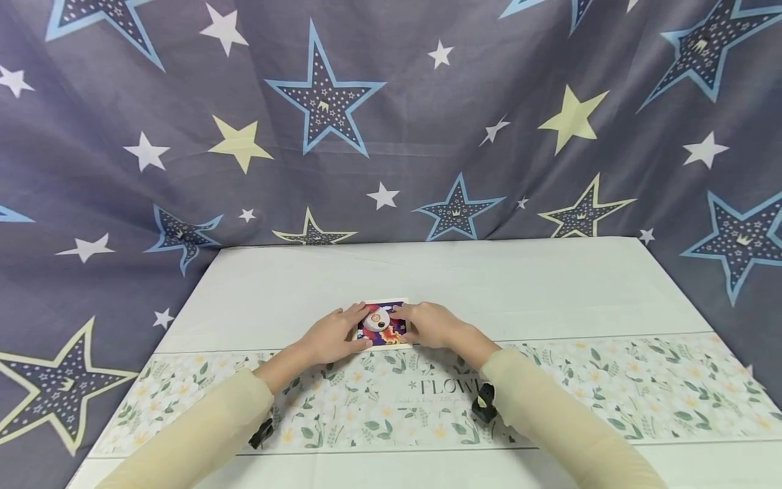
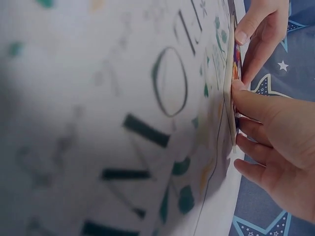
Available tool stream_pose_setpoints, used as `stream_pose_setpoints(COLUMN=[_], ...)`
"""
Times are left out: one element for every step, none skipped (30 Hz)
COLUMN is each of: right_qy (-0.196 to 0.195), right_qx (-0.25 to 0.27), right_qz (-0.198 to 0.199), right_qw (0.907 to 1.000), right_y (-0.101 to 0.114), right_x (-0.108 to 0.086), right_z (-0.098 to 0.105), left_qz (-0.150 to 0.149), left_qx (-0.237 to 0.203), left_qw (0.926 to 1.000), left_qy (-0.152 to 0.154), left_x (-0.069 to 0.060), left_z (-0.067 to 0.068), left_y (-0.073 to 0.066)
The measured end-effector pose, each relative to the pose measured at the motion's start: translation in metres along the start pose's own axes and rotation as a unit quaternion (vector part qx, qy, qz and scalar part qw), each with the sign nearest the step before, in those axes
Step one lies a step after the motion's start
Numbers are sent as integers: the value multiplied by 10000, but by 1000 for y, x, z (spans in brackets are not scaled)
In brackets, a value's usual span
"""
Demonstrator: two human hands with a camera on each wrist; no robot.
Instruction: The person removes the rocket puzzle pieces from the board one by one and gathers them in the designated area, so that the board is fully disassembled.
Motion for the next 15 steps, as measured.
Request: stream_pose_setpoints(right_qy=[-7, -29, -54, -64, -66, -50, -45, -39, -33, -16, -10, 3, 3, 1, -4], right_qx=[-5, -20, -32, -41, -39, -16, -16, -4, 12, 8, 14, 32, 32, 20, 6], right_qz=[14, 44, 57, 56, 51, 36, 33, 41, 39, 34, 41, 34, 41, 50, 54], right_qw=[10000, 10000, 10000, 10000, 10000, 10000, 10000, 10000, 10000, 10000, 10000, 10000, 10000, 10000, 10000], right_y=[1, 2, 2, 3, 3, 3, 3, 4, 4, 5, 6, 6, 7, 8, 8], right_x=[-2, -4, -6, -7, -9, -11, -12, -13, -15, -17, -18, -19, -21, -23, -24], right_z=[0, 0, -1, -1, -2, -3, -3, -3, -3, -3, -3, -4, -4, -4, -4], left_qz=[-10, -29, -54, -79, -94, -106, -123, -138, -155, -171, -187, -204, -224, -250, -275], left_qx=[22, 22, 10, -15, -26, -27, -30, -35, -25, -37, -47, -68, -96, -135, -155], left_qw=[10000, 10000, 10000, 10000, 9999, 9999, 9999, 9999, 9999, 9998, 9998, 9998, 9997, 9996, 9995], left_qy=[7, 0, -11, -24, -23, -24, -26, -27, -27, -25, -15, -9, -5, -2, 3], left_x=[-1, -2, -3, -4, -4, -5, -5, -6, -7, -8, -8, -9, -10, -12, -12], left_z=[0, -1, -1, -1, -2, -2, -3, -3, -4, -4, -4, -4, -4, -4, -4], left_y=[-1, -2, -3, -4, -5, -6, -7, -7, -8, -9, -10, -11, -12, -13, -14])
Point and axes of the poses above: each hand's wrist, its own x-axis towards the middle knuckle, its own z-axis out of the back of the hand, y = z × x, the point moved 7 cm from there along x, towards the middle knuckle, and after that the axes turned 6 degrees about y, right-handed, at the moved point
